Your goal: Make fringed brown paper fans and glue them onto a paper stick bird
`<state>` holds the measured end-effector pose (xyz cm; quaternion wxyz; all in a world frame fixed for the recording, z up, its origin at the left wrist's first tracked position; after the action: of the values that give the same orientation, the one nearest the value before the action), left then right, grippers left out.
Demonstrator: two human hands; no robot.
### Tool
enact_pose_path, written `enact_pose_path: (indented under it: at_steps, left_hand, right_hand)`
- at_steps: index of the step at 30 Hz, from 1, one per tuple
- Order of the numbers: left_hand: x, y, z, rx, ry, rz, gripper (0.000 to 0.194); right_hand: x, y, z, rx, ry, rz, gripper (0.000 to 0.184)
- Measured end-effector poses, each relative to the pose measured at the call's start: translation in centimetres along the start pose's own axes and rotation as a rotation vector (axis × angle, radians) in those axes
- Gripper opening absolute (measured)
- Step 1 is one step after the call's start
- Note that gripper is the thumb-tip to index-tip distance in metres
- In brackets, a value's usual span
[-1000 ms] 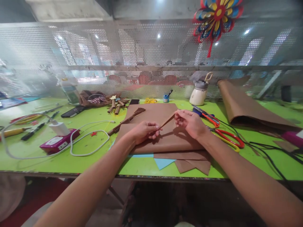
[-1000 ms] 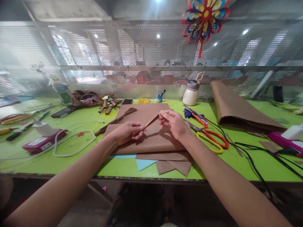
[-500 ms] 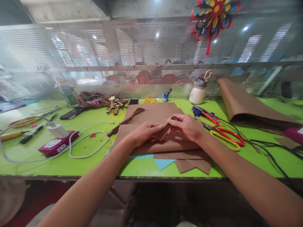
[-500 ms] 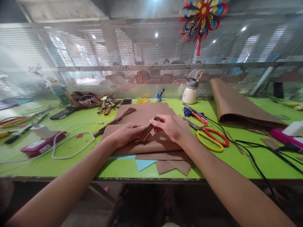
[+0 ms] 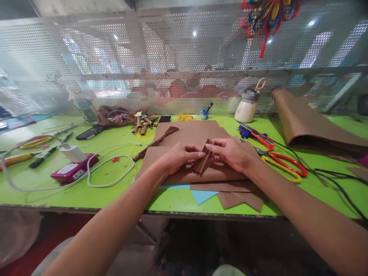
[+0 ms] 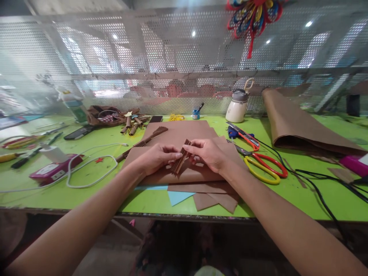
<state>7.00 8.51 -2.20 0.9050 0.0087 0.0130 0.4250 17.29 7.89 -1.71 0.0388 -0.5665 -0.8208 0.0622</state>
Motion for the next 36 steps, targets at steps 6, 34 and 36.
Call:
enact_pose_path:
  at_steps: [6, 34, 36]
  left_hand:
    - [0.08, 0.12, -0.22, -0.099, 0.017, 0.004, 0.031]
    - [0.11, -0.02, -0.40, -0.250, 0.050, -0.013, 0.018]
    - [0.09, -0.03, -0.46, -0.252, 0.056, -0.012, 0.018]
  right_hand:
    - [0.14, 0.14, 0.19, 0.040, 0.015, -0.021, 0.022]
    - [0.14, 0.12, -0.31, -0.011, 0.038, 0.042, 0.025]
    - [0.09, 0.24, -0.34, -0.014, 0.037, 0.054, 0.025]
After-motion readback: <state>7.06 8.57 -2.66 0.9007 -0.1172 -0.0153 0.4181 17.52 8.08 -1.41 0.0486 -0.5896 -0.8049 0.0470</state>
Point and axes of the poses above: each hand's wrist, its own x-axis towards the middle knuckle, its own y-axis out of the back of the hand, z = x × y, the point moved 9 cm from there along x, towards the middle knuckle, and after that the axes turned 3 degrees about -y, right-handed, at the moved point
